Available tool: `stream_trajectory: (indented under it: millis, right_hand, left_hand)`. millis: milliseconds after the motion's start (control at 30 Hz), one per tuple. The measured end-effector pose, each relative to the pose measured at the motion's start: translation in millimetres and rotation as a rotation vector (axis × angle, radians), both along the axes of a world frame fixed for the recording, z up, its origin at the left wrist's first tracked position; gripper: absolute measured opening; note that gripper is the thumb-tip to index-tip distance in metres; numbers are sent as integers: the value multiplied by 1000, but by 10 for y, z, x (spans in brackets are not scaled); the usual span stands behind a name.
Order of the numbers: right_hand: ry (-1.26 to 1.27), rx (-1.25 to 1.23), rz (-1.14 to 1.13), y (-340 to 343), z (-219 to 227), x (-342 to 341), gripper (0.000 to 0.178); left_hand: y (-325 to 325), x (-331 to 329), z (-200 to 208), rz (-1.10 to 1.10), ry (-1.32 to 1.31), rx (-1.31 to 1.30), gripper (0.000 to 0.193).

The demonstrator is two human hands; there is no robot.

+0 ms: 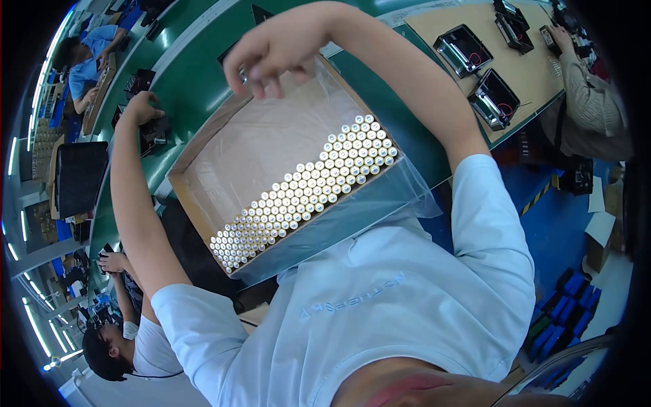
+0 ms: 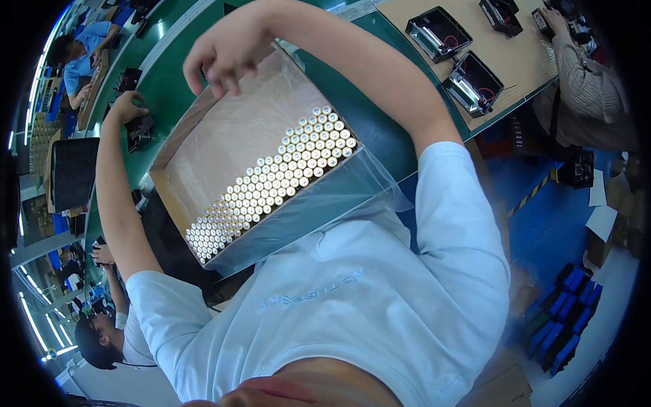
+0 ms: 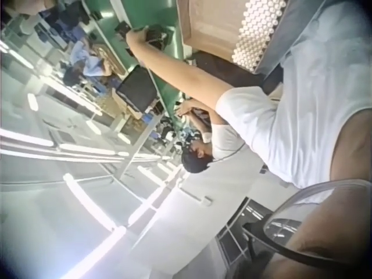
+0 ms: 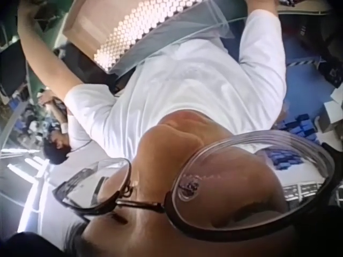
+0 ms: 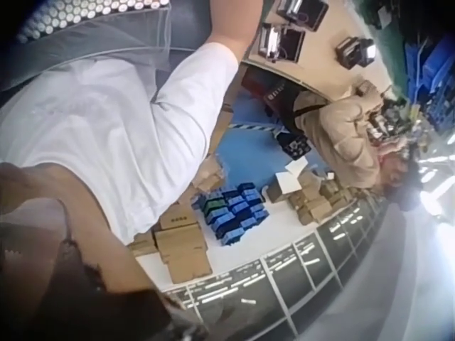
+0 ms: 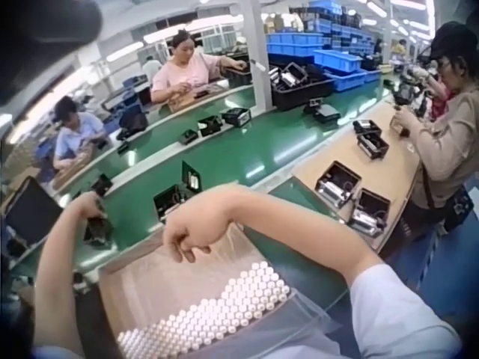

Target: Assembling electronic components by picking small cylindrical parts from a tray and inserting them into housings on an assembly line.

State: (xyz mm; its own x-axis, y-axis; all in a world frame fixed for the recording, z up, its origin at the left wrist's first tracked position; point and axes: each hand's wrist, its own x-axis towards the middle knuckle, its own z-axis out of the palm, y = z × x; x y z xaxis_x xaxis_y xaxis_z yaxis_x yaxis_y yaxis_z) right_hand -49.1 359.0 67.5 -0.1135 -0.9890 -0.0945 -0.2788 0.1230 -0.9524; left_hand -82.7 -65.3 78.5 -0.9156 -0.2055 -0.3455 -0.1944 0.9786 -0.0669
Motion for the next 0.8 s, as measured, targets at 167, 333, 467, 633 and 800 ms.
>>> stream_trajectory:
  millis: [167,333,467,633,800]
  right_hand:
    - [591,203,138,233,7,528,18]
    - [726,463,289,249,110,750,22]
    - [682,462,329,258,111,740,22]
    - [601,398,348,297,-4,670,20]
    - [548,364,333,295,13,622,17]
  left_hand:
    - [-225,-6,-14,136,59,181,36]
    - [-354,-15,-47,441,435,438,40]
    - [-262,-149,-13,401,401,543,39]
    - [50,-258,-191,388,339,741,36]
    - [204,-629,-300,405,279,914,35]
